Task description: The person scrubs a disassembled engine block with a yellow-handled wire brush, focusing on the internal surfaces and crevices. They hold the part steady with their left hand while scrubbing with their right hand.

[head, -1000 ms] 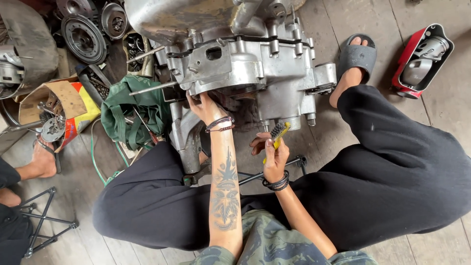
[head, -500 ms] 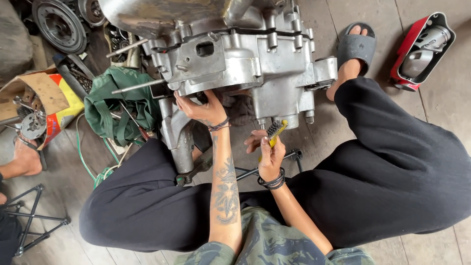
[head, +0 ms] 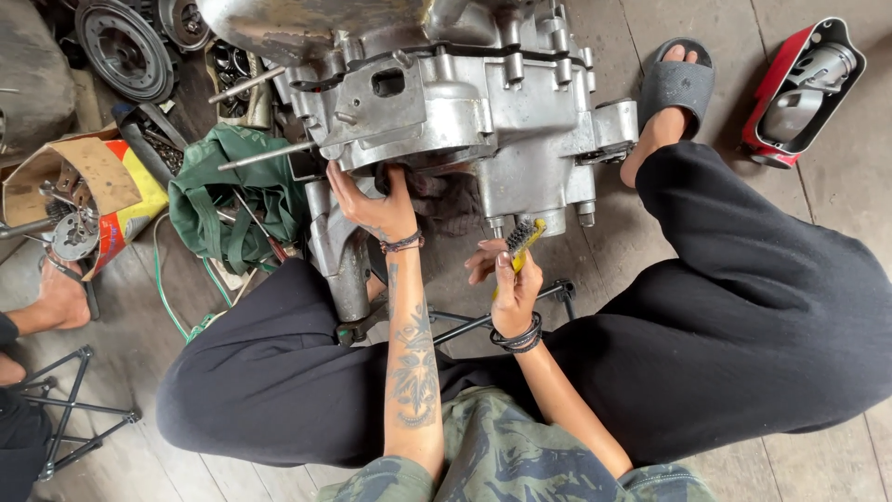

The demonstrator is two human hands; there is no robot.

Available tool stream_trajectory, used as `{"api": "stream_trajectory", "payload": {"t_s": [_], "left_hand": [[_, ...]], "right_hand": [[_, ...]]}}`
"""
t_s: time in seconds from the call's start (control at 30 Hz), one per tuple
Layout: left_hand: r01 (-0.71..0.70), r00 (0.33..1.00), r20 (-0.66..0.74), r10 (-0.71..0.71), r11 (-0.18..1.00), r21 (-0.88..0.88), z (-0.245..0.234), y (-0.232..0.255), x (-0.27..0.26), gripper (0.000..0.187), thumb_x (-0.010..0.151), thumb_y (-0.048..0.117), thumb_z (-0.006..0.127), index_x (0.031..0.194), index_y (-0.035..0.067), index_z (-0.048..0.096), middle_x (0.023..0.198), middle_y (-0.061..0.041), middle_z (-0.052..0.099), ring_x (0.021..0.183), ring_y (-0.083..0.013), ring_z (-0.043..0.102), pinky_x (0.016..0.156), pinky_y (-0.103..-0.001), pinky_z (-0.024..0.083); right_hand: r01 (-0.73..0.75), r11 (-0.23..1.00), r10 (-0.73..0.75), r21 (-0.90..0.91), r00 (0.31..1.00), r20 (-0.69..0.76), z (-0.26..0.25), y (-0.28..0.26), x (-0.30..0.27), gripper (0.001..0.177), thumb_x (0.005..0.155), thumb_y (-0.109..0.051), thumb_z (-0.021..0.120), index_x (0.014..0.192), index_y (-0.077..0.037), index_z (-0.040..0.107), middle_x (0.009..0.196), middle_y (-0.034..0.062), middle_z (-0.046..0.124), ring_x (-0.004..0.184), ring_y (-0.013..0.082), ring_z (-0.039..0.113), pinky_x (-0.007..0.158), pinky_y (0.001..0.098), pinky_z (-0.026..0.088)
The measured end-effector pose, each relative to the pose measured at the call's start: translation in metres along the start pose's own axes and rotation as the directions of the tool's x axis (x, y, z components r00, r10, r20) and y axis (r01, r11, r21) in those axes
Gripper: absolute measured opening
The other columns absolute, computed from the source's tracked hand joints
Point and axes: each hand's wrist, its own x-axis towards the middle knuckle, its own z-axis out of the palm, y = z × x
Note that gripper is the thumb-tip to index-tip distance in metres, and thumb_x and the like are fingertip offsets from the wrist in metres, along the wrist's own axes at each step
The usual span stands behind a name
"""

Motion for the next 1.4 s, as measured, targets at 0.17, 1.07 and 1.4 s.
{"api": "stream_trajectory", "payload": {"t_s": [0.17,1.07,1.4], "left_hand": [[0.125,0.978,0.188,-0.095,0.980,-0.155,-0.045,0.040,0.005,0.068,0.070,0.015,0.075,0.137,0.009,0.063,0.117,-0.014,0.067,0.096,-0.0288,0.074,0.084,-0.039,0.061],[-0.714,0.147,0.888,0.436,0.668,-0.211,-0.110,0.063,0.223,0.065,0.078,0.017,0.078,0.136,-0.003,0.055,0.123,-0.015,0.060,0.111,-0.0296,0.063,0.098,-0.047,0.044],[-0.691,0.177,0.863,0.474,0.684,-0.234,-0.097,0.050,0.220,0.054,0.078,0.010,0.075,0.129,0.000,0.062,0.108,-0.013,0.066,0.098,-0.0312,0.066,0.084,-0.043,0.051]], "right_hand": [[-0.031,0.999,0.032,-0.021,0.999,0.038,-0.002,0.001,-0.001,0.029,0.108,-0.013,0.041,0.107,0.006,0.063,0.068,0.0138,0.070,0.043,0.0137,0.057,0.045,0.0255,0.050],[0.252,0.352,0.187,-0.901,0.925,0.331,0.105,-0.093,0.064,0.032,0.086,0.005,0.060,0.116,-0.005,0.061,0.083,0.0141,0.068,0.046,0.0334,0.061,0.044,0.0479,0.050],[0.280,0.263,0.369,-0.923,0.855,0.365,0.094,-0.094,0.044,0.035,0.088,-0.003,0.060,0.122,-0.011,0.065,0.091,0.0158,0.075,0.052,0.0405,0.064,0.046,0.0520,0.050]]}}
